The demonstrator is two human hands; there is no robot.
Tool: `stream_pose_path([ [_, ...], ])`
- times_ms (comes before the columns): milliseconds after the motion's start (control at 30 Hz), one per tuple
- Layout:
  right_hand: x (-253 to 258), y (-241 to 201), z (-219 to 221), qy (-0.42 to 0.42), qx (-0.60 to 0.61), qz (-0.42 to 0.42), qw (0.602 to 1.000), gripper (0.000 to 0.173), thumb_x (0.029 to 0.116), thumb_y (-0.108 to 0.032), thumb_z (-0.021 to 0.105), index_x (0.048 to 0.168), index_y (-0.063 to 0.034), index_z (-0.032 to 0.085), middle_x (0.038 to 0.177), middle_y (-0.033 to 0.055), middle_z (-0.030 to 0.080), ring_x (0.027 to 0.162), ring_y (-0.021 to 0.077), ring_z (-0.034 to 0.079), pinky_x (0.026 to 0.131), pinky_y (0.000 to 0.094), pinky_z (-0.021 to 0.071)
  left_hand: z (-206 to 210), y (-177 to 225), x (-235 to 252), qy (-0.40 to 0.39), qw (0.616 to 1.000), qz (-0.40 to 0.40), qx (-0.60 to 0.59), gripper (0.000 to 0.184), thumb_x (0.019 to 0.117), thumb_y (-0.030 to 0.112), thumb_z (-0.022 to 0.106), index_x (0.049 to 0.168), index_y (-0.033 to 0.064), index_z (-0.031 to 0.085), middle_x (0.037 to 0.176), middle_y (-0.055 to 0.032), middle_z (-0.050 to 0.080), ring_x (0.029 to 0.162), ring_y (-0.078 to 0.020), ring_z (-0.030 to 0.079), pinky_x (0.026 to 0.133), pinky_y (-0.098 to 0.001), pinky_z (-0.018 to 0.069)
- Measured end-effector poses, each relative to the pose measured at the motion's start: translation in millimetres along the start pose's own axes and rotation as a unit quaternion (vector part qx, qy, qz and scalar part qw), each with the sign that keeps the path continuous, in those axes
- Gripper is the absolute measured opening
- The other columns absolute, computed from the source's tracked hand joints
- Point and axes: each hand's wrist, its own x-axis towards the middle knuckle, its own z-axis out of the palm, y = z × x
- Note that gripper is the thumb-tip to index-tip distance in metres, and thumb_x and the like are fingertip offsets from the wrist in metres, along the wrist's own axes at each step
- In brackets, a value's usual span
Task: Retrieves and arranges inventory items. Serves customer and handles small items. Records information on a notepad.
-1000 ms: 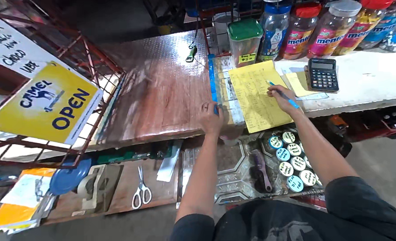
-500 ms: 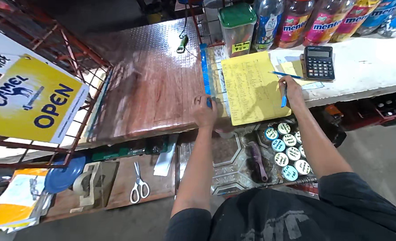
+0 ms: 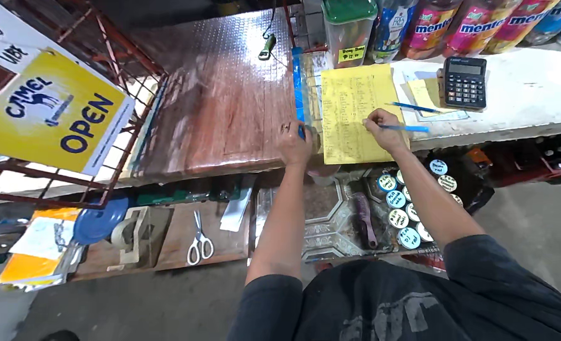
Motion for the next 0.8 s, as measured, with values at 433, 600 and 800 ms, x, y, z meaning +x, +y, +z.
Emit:
stream_pose_path([
  [433,0.4,-1.2,-2.6,0.057,0.017,0.046,0.997,0.025,0.0979,-0.020,0.068,0.087,0.0011,0.060,0.071,0.0022,0.060,0.059,0.0049,0.056,0.061,0.0234,0.0497,5.2,-4.4,-0.2,0.035,0.999,0.017,0.011,0.020,0.0909,0.016,0.061,0.100,0.0053,0.076,0.097,-0.0171,0.075,0.096,-0.0386,0.072,0.082,-0.0524,0.0551],
  [600,0.3,-2.4,-4.1,0.046,0.004,0.054,0.997,0.021,0.0995,-0.016,0.064,0.090,0.0023,0.061,0.071,0.0036,0.060,0.059,0.0053,0.056,0.061,0.0237,0.0492,6.5,-5.7,-0.6,0.023,1.000,0.014,0.003,0.020,0.0919,0.015,0.061,0.102,0.0051,0.076,0.101,-0.0174,0.075,0.099,-0.0385,0.071,0.081,-0.0528,0.0556],
  [800,1.7,-2.6,-0.4,0.012,-0.039,0.044,0.998,0.028,0.0979,-0.020,0.068,0.079,-0.0025,0.056,0.067,0.0010,0.053,0.058,0.0061,0.052,0.061,0.0252,0.0464,7.2,-6.3,-0.3,0.026,1.000,0.017,0.000,0.019,0.0911,0.015,0.062,0.101,0.0049,0.075,0.101,-0.0169,0.075,0.101,-0.0388,0.071,0.082,-0.0524,0.0553],
])
